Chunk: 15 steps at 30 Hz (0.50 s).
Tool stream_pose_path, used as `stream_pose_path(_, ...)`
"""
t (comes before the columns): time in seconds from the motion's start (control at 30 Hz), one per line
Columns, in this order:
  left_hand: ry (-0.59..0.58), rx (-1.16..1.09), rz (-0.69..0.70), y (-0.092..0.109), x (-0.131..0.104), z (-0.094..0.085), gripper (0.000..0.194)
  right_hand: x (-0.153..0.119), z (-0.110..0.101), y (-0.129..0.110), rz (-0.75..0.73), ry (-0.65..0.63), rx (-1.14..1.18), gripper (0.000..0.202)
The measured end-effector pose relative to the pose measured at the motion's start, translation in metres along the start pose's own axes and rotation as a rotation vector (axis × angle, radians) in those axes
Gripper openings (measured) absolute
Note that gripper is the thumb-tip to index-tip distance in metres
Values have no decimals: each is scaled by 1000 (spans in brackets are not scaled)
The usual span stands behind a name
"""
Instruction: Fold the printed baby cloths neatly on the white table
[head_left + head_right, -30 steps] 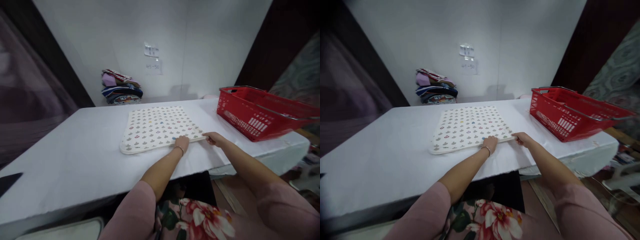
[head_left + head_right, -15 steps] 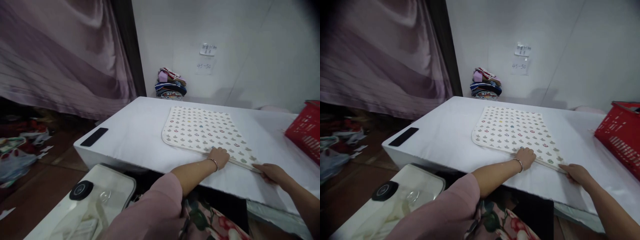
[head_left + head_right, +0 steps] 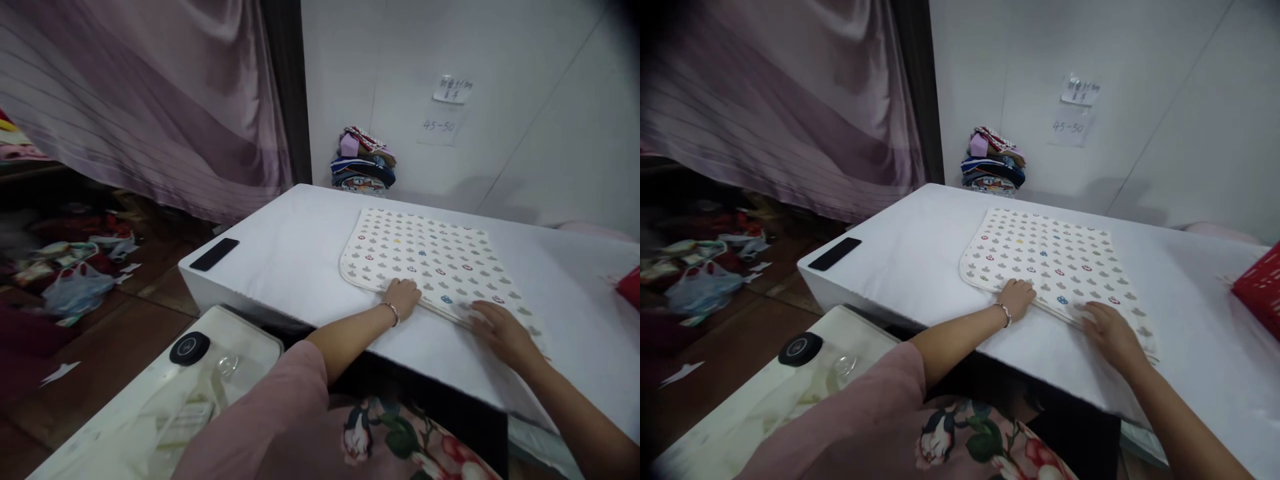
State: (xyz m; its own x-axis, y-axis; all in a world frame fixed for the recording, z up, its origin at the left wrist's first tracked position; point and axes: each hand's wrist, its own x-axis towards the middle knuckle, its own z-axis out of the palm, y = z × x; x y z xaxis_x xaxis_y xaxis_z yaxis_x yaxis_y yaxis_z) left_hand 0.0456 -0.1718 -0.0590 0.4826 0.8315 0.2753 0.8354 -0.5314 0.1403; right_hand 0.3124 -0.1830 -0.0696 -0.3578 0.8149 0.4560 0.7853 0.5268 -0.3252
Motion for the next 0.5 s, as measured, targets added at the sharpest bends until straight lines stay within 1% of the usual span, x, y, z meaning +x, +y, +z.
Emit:
stream_pose_path(0.07, 23, -24, -47, -13, -9, -5, 30, 12, 18, -20, -33, -26, 52, 25)
stream_pose_path(0.17, 35, -57, -161, -38, -24, -13, 29, 24, 39, -42, -79, -59, 114, 24)
stream_pose_path(0.33, 87, -48, -333, -79, -52, -28, 28, 44, 59, -73, -128, -86, 167, 23)
stream_pose_path(0.4, 160, -59, -467, -91, -63, -31, 32, 55, 65, -88, -161, -137, 184, 25)
stream_pose_path(0.5, 298, -179, -752, -101, -73, -33, 45, 75, 75, -113, -173, -212, 192, 28)
